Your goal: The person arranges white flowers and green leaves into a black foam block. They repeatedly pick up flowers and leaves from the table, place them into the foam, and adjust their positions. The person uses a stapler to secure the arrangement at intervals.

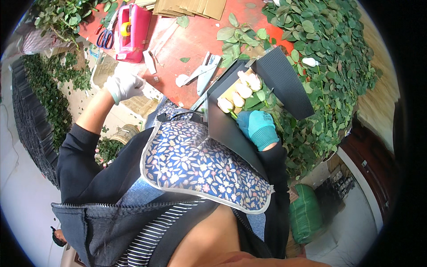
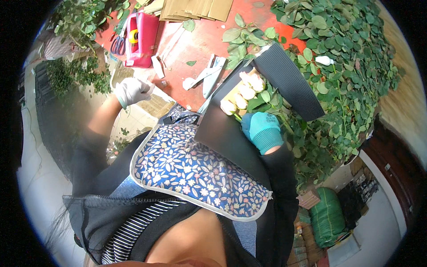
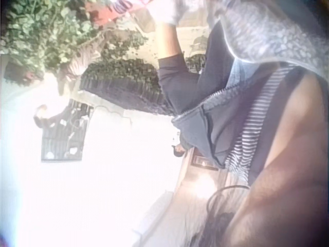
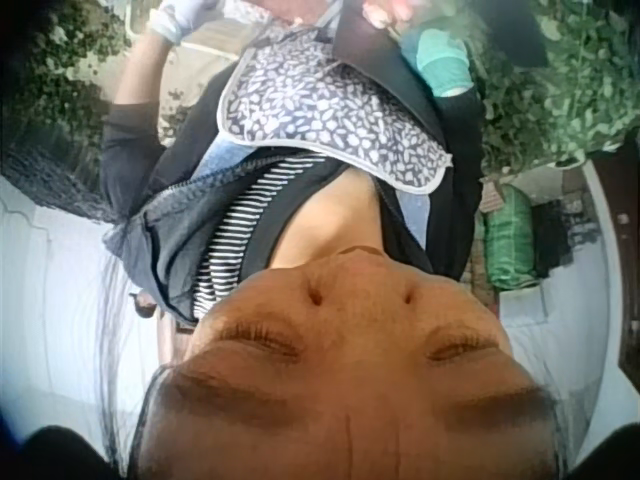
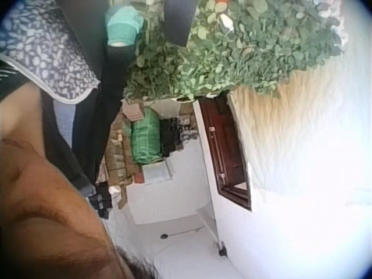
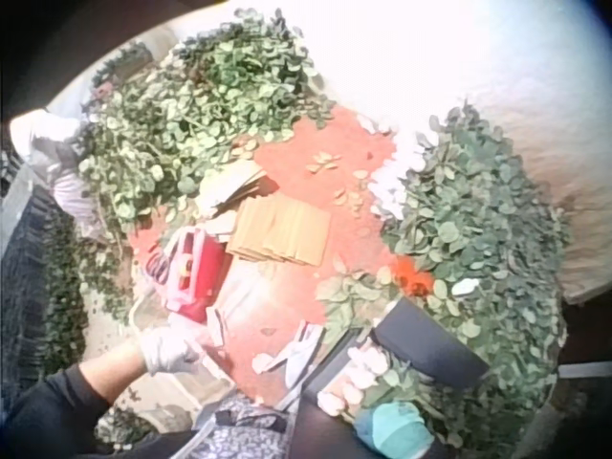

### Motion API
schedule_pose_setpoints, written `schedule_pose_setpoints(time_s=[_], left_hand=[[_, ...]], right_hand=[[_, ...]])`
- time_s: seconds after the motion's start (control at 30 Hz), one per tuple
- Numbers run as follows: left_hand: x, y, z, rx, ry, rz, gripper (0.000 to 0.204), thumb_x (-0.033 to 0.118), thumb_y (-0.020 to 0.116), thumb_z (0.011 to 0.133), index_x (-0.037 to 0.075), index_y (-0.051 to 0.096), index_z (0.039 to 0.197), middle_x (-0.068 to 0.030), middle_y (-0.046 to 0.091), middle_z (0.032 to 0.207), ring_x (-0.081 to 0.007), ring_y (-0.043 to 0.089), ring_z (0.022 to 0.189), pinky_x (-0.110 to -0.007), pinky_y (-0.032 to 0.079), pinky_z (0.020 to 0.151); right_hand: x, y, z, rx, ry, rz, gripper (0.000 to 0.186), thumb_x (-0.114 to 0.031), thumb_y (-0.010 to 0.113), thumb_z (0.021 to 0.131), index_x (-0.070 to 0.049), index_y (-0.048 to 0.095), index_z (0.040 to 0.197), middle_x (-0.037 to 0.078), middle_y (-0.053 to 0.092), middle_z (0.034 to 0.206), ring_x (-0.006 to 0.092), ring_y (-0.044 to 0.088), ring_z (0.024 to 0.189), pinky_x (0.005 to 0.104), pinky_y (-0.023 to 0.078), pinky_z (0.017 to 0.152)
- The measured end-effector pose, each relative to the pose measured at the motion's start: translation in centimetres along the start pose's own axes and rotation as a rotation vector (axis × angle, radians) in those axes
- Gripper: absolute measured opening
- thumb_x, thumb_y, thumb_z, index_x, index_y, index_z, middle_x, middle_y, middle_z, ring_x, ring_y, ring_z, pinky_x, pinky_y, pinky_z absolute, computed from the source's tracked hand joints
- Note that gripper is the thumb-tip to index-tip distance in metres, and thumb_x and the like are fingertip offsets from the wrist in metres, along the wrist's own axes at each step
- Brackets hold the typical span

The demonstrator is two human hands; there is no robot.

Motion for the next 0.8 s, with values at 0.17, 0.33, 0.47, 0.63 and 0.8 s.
schedule_pose_setpoints(time_s=[0.17, 0.33, 0.47, 0.63, 0.8], left_hand=[[3.5, -1.4, 0.8, 0.409, -0.035, -0.03, 0.026, 0.021, 0.062, 0.085, 0.014, 0.065, 0.11, -0.011, 0.07, 0.101, -0.0333, 0.068, 0.089, -0.04, 0.054, 0.072], [15.0, -9.0, 2.4, 0.281, 0.962, -0.563, 0.039, 0.013, 0.049, 0.089, 0.019, 0.064, 0.125, -0.0025, 0.065, 0.127, -0.0247, 0.065, 0.106, -0.033, 0.052, 0.089], [18.3, -5.6, 7.9, 0.034, 1.19, -0.517, 0.034, 0.009, 0.048, 0.092, 0.002, 0.063, 0.122, -0.017, 0.063, 0.128, -0.0328, 0.059, 0.12, -0.037, 0.045, 0.104], [17.4, -5.7, 8.1, 0.164, 1.119, -0.708, 0.024, 0.007, 0.051, 0.091, 0.004, 0.062, 0.112, -0.0137, 0.066, 0.113, -0.033, 0.063, 0.104, -0.038, 0.048, 0.094], [17.1, -5.5, 6.6, 0.555, 0.834, -0.671, 0.018, 0.007, 0.047, 0.092, 0.012, 0.06, 0.103, -0.0075, 0.062, 0.085, -0.0277, 0.06, 0.08, -0.038, 0.047, 0.076]], right_hand=[[0.3, 0.1, 0.4, -0.028, -0.009, -0.005, 0.024, -0.026, 0.056, 0.087, -0.009, 0.072, 0.082, 0.019, 0.068, 0.075, 0.0375, 0.067, 0.066, 0.0492, 0.052, 0.058], [0.6, 0.2, 0.3, -0.002, 0.01, 0.036, 0.024, -0.027, 0.057, 0.087, -0.01, 0.072, 0.081, 0.018, 0.068, 0.075, 0.0382, 0.066, 0.065, 0.0497, 0.051, 0.057], [0.6, -0.6, -0.5, 0.035, -0.034, 0.124, 0.024, -0.03, 0.056, 0.09, -0.01, 0.068, 0.088, 0.018, 0.067, 0.076, 0.0387, 0.065, 0.068, 0.0496, 0.05, 0.059], [-1.2, -2.5, -2.0, 0.115, 0.015, 0.276, 0.019, -0.028, 0.06, 0.091, -0.009, 0.065, 0.096, 0.017, 0.066, 0.082, 0.0382, 0.063, 0.073, 0.0464, 0.049, 0.064], [-1.0, -1.4, -1.2, 0.058, 0.034, 0.25, 0.018, -0.027, 0.06, 0.092, -0.01, 0.066, 0.095, 0.018, 0.065, 0.082, 0.0394, 0.062, 0.073, 0.0464, 0.049, 0.063]])
Point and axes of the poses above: each hand's wrist, its own z-axis towards the middle knuckle, its own y-axis out of the palm, x = y × z, the point moved 4 cm from there along z, towards the middle knuckle
